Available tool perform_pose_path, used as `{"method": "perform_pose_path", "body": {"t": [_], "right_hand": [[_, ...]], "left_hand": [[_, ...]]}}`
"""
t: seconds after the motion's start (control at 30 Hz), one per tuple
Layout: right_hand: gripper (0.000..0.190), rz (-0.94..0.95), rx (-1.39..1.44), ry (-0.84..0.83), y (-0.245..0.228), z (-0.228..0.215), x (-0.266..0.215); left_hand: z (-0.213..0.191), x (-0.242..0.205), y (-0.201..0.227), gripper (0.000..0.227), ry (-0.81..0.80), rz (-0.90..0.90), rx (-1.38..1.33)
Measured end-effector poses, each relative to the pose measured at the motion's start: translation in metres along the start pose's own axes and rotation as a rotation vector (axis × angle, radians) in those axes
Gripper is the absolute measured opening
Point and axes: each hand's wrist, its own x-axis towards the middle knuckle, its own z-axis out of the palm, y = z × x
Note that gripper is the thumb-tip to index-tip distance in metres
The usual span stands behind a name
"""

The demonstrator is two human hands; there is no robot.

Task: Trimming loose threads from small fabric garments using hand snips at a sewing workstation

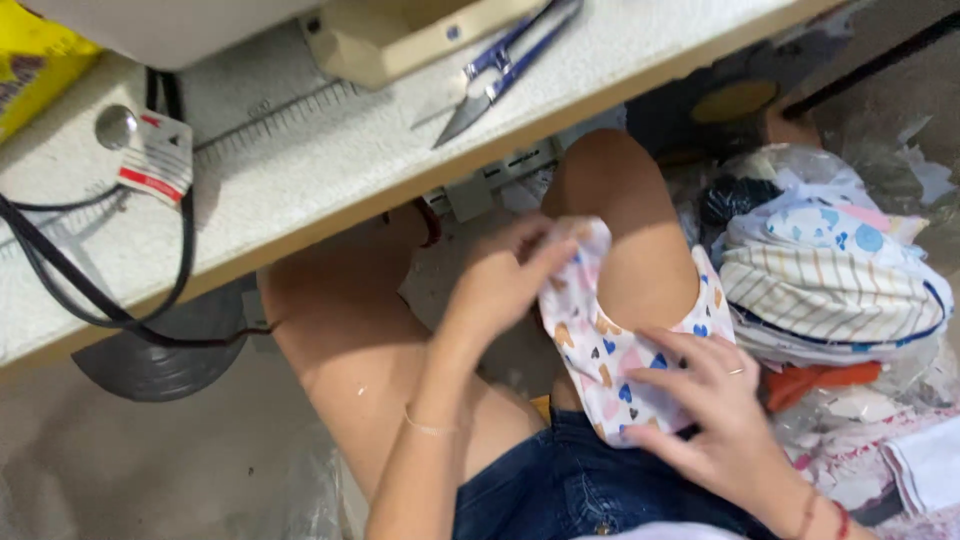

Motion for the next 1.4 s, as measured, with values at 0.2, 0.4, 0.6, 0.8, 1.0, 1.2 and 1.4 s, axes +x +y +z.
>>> {"method": "perform_pose_path", "body": {"t": [0.2, 0.4, 0.6, 0.8, 1.0, 1.2, 1.4], "right_hand": [[0.043, 0.273, 0.466, 0.157, -0.027, -0.043, 0.079], [0.009, 0.357, 0.691, 0.183, -0.027, -0.042, 0.1], [0.027, 0.423, 0.645, 0.232, -0.004, -0.041, 0.088], [0.03, 0.537, 0.471, 0.152, -0.016, -0.058, 0.086], [0.019, 0.366, 0.352, 0.212, -0.009, -0.055, 0.078], [0.033, 0.288, 0.394, 0.338, -0.018, -0.052, 0.078], [0.048, 0.227, 0.284, 0.187, -0.018, -0.061, 0.078]], "left_hand": [[0.017, -0.031, 0.024, 0.011, 0.015, 0.094, -0.207], [0.028, -0.035, 0.012, 0.021, 0.078, 0.164, -0.479], [0.061, -0.031, -0.019, 0.013, 0.172, 0.227, -0.546], [0.052, -0.037, -0.012, 0.005, 0.188, 0.17, -0.406], [0.058, -0.038, -0.014, 0.005, 0.149, 0.164, -0.394], [0.058, -0.036, -0.01, 0.01, 0.139, 0.106, -0.381], [0.056, -0.038, -0.011, 0.015, 0.137, 0.097, -0.261]]}}
